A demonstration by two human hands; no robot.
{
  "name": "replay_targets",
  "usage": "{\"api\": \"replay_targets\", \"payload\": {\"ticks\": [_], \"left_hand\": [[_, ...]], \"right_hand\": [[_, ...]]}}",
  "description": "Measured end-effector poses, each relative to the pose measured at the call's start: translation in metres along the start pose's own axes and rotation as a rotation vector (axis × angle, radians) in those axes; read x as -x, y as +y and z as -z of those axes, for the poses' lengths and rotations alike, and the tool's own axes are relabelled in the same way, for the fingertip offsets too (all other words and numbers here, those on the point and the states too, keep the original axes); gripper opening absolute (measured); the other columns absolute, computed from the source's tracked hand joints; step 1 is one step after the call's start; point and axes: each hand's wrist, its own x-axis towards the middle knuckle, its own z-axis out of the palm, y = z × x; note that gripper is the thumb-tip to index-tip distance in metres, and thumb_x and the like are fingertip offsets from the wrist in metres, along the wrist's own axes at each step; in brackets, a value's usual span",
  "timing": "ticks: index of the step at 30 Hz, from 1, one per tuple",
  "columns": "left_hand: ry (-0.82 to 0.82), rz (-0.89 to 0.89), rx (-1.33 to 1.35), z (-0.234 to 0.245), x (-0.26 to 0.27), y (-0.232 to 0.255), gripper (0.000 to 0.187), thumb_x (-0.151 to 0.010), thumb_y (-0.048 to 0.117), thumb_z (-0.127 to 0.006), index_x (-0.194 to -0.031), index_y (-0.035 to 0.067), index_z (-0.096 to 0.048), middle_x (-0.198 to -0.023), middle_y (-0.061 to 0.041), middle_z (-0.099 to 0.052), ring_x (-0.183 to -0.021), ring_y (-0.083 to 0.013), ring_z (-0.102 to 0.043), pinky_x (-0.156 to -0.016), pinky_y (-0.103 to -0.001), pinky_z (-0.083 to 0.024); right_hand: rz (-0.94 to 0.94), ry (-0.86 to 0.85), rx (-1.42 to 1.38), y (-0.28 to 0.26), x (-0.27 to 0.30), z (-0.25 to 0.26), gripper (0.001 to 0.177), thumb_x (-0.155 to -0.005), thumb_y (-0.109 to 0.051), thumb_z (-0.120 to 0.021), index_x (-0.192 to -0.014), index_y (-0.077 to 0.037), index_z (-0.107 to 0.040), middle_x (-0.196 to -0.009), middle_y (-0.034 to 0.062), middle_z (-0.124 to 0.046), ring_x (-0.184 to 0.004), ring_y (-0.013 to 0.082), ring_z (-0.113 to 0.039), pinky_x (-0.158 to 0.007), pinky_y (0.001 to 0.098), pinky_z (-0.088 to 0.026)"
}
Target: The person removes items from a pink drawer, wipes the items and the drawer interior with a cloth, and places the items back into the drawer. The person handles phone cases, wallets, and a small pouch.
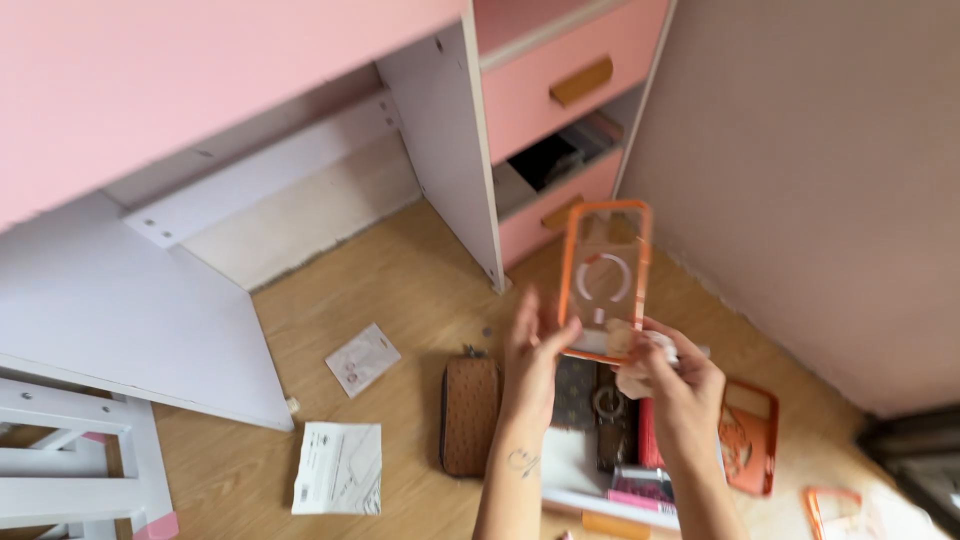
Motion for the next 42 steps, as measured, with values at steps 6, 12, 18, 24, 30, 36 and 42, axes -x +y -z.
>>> {"api": "replay_targets", "payload": {"ticks": [6, 12, 18, 24, 30, 36, 42], "left_hand": [[-0.342, 0.043, -0.002, -0.008, 0.002, 0.033, 0.05, -0.097, 0.01, -0.061, -0.145, 0.0, -0.053, -0.113, -0.015, -0.074, -0.103, -0.0245, -0.073, -0.091, -0.037, -0.062], [-0.409, 0.04, -0.064, -0.043, -0.029, 0.078, 0.028, -0.101, 0.015, -0.054, -0.126, 0.005, -0.057, -0.12, -0.013, -0.073, -0.102, -0.0203, -0.075, -0.091, -0.037, -0.064], [-0.34, -0.178, 0.017, -0.082, -0.078, 0.101, 0.028, -0.103, 0.026, -0.06, -0.119, 0.004, -0.067, -0.115, -0.017, -0.074, -0.1, -0.0235, -0.074, -0.089, -0.04, -0.063], [-0.159, -0.353, 0.165, -0.092, -0.175, 0.14, 0.036, -0.092, 0.027, -0.075, -0.114, 0.0, -0.068, -0.109, -0.018, -0.076, -0.097, -0.0268, -0.077, -0.088, -0.039, -0.066], [0.18, -0.251, 0.091, -0.082, -0.194, 0.16, 0.054, -0.085, 0.041, -0.076, -0.093, -0.011, -0.069, -0.081, -0.024, -0.081, -0.066, -0.0276, -0.084, -0.057, -0.036, -0.067], [0.098, 0.077, -0.412, -0.061, -0.124, 0.032, 0.057, -0.093, 0.06, -0.054, -0.068, 0.01, -0.065, -0.05, -0.004, -0.063, -0.038, -0.0112, -0.059, -0.035, -0.025, -0.048], [-0.322, 0.503, -0.783, 0.006, -0.012, -0.155, 0.014, -0.082, 0.018, -0.079, -0.093, 0.009, -0.079, -0.084, -0.008, -0.078, -0.065, -0.0108, -0.068, -0.052, -0.026, -0.052]], "right_hand": [[-0.037, -0.009, -0.155, -0.015, -0.044, 0.01, 0.032, -0.099, -0.015, -0.063, -0.122, 0.008, -0.069, -0.102, 0.0081, -0.073, -0.088, 0.0121, -0.066, -0.074, 0.028, -0.053], [0.05, -0.03, -0.093, -0.052, -0.082, 0.002, 0.029, -0.103, -0.017, -0.066, -0.117, 0.008, -0.07, -0.097, 0.0087, -0.069, -0.081, 0.0129, -0.064, -0.069, 0.0278, -0.052], [0.103, -0.02, -0.056, -0.112, -0.093, 0.001, 0.03, -0.103, -0.013, -0.069, -0.125, 0.007, -0.071, -0.098, 0.0112, -0.069, -0.08, 0.0145, -0.063, -0.064, 0.0284, -0.049], [0.014, 0.065, -0.092, -0.076, -0.08, 0.05, 0.029, -0.1, -0.01, -0.067, -0.123, 0.008, -0.067, -0.104, 0.0109, -0.073, -0.087, 0.0134, -0.069, -0.074, 0.0284, -0.055], [-0.219, 0.032, 0.262, 0.023, -0.068, 0.111, 0.027, -0.092, -0.007, -0.067, -0.115, 0.006, -0.073, -0.1, 0.0179, -0.075, -0.083, 0.0181, -0.069, -0.072, 0.0308, -0.055], [-0.357, -0.88, 1.684, 0.104, -0.056, 0.13, 0.039, -0.078, -0.016, -0.083, -0.116, -0.021, -0.076, -0.116, 0.0007, -0.074, -0.102, 0.019, -0.074, -0.087, 0.034, -0.058], [-0.582, -0.659, 1.633, 0.112, -0.011, 0.124, 0.062, -0.064, -0.009, -0.096, -0.12, -0.023, -0.074, -0.113, 0.0027, -0.076, -0.112, 0.0187, -0.07, -0.096, 0.036, -0.056]]}}
